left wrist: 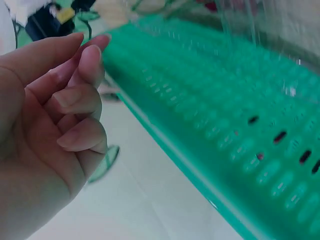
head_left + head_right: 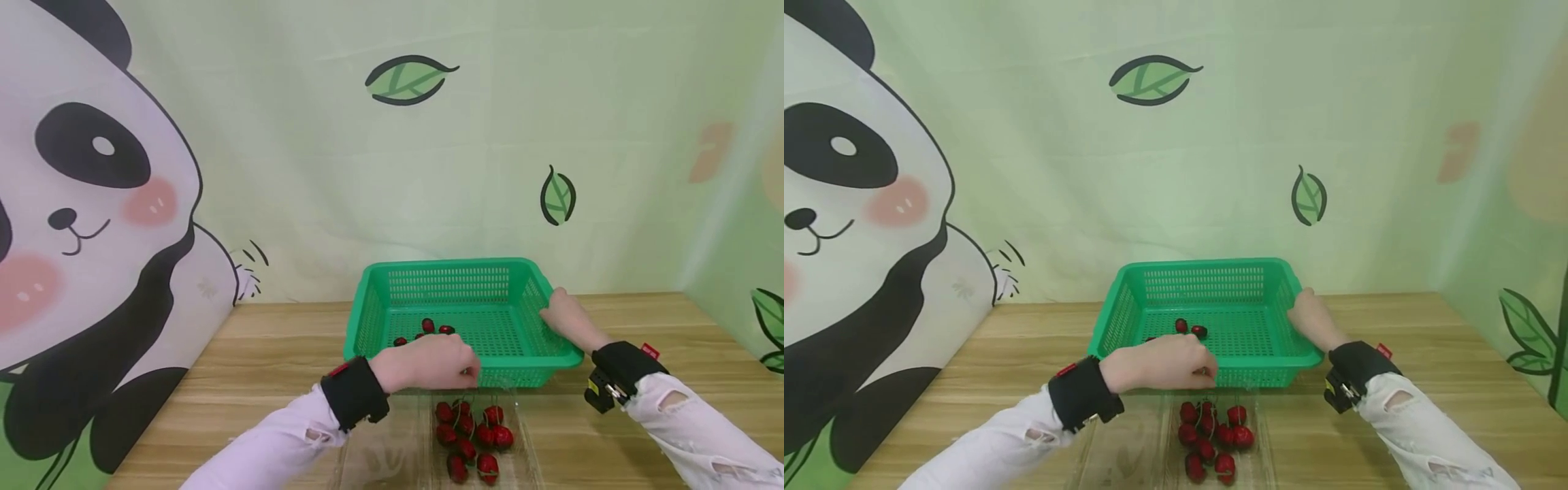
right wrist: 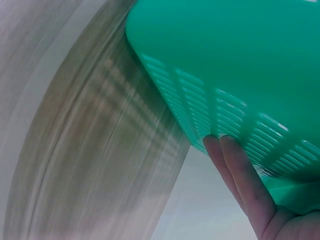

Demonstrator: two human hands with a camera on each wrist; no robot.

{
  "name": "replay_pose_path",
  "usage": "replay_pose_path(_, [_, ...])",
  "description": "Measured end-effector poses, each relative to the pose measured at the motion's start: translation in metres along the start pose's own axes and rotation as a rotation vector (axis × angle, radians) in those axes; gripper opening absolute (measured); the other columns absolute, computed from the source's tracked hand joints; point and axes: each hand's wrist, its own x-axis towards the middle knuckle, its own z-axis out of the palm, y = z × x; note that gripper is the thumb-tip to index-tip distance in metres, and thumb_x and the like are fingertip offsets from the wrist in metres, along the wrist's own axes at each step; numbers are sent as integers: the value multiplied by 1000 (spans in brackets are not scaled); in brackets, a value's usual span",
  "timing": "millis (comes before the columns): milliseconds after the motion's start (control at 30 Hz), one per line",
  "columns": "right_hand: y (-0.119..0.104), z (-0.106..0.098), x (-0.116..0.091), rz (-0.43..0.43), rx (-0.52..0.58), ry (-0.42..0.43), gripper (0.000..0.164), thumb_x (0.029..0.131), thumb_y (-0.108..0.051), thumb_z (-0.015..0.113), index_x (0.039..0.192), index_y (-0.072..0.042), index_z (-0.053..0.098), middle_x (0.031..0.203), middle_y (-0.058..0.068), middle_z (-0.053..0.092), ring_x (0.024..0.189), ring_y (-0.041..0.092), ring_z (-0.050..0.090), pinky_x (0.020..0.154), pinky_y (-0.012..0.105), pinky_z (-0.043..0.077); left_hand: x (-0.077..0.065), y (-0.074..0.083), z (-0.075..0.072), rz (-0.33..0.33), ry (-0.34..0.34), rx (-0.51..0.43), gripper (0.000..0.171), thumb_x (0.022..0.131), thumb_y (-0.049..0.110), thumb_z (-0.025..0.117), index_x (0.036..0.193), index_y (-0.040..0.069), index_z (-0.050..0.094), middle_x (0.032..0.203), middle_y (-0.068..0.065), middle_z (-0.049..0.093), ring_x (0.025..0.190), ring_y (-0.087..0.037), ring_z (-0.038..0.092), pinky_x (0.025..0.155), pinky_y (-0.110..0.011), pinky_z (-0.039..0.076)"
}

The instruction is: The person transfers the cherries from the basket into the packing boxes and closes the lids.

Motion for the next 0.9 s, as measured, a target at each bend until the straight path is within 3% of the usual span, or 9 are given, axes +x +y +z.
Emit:
replay_pose_path(167, [0, 0, 1, 14, 12, -6, 47, 99, -1, 43, 126, 35, 30, 84, 20, 46, 72, 26, 48, 61, 30, 44, 3, -19, -14, -26, 61, -128, 19, 105, 13, 61, 95, 7, 76, 76, -3, 65, 61, -6, 42, 69, -20, 35])
replay_pose_path(267, [0, 1, 2, 19, 11, -13, 48, 99, -1, 43, 126, 36, 29, 84, 19, 46, 72, 26, 48, 61, 30, 44, 5, -29, -21, -56, 66, -170, 20, 105, 13, 61, 92, 7, 74, 70, 2, 56, 60, -7, 40, 76, -23, 41])
replay_pose_path(433, [-1, 1, 1, 12, 8, -9, 46, 99, 0, 43, 125, 36, 30, 84, 19, 45, 72, 27, 48, 61, 30, 45, 9, -41, -26, -99, 79, -107, 27, 105, 13, 60, 78, 14, 65, 64, 6, 42, 58, -9, 35, 78, -28, 39])
replay_pose_path(533, [-1, 0, 0, 12, 11, -8, 46, 99, 0, 43, 125, 36, 29, 84, 19, 45, 72, 27, 48, 61, 30, 44, 12, -47, -28, -134, 87, -83, 36, 105, 12, 60, 70, 18, 53, 62, 6, 35, 58, -10, 30, 71, -29, 32])
replay_pose_path(700, [-1, 0, -1, 9, 11, -16, 49, 100, 0, 42, 127, 37, 27, 85, 19, 45, 72, 26, 47, 61, 30, 44, 18, -56, -29, -204, 69, -77, 46, 105, 11, 60, 64, 20, 40, 61, 5, 30, 59, -11, 25, 67, -29, 28])
replay_pose_path(900, [0, -2, -1, 11, -1, -14, 50, 100, 0, 42, 128, 38, 25, 84, 19, 45, 71, 26, 47, 61, 30, 44, 29, -69, -27, -266, 35, 8, 52, 104, 9, 61, 61, 19, 31, 61, 5, 20, 59, -11, 18, 64, -28, 24])
